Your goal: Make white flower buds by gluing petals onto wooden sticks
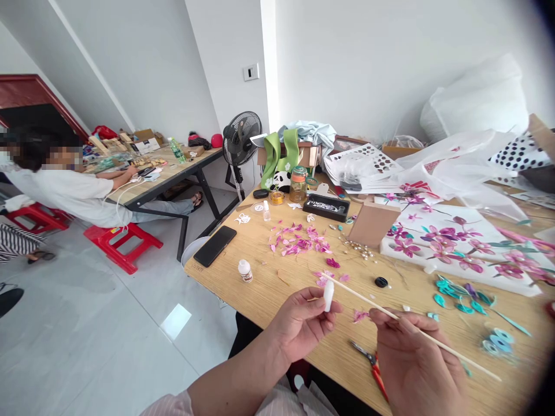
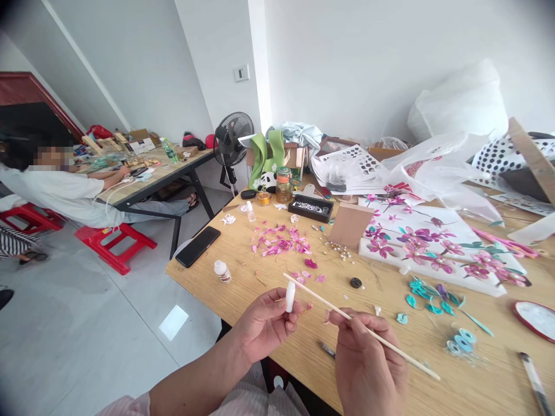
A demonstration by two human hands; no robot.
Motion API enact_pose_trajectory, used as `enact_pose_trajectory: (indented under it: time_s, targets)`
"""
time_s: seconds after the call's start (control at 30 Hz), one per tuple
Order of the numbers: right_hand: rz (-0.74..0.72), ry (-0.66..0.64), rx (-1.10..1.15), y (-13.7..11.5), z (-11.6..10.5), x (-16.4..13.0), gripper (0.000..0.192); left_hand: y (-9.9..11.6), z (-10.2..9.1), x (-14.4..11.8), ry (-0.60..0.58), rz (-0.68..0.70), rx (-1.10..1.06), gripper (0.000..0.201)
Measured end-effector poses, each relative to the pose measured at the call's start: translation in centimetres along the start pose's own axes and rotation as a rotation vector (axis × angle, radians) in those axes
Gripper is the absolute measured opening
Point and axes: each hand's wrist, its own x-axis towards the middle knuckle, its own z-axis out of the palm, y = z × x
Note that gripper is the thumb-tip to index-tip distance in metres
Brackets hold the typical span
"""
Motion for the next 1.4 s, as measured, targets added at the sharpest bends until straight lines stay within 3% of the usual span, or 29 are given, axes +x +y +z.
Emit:
enact_pose_trajectory:
  time_s: [0.63, 1.07, 1.4]
  targets:
    - [-0.06, 0.006, -0.009, -0.6, -1.1, -0.1, 0.017, 0.2, -0.2, -0.1, 0.023, -0.007, -0.034, 0.026]
    - [-0.095, -0.035, -0.052, -1.3, 0.3, -0.7, 0.012, 0.0, 0.2, -0.1, 0.015, 0.0, 0.004, 0.027]
    - [-0.142, -0.053, -0.069, -0.8, -0.5, -0.7, 0.013, 0.0, 0.1, 0.0, 0.032, -0.005, -0.015, 0.03]
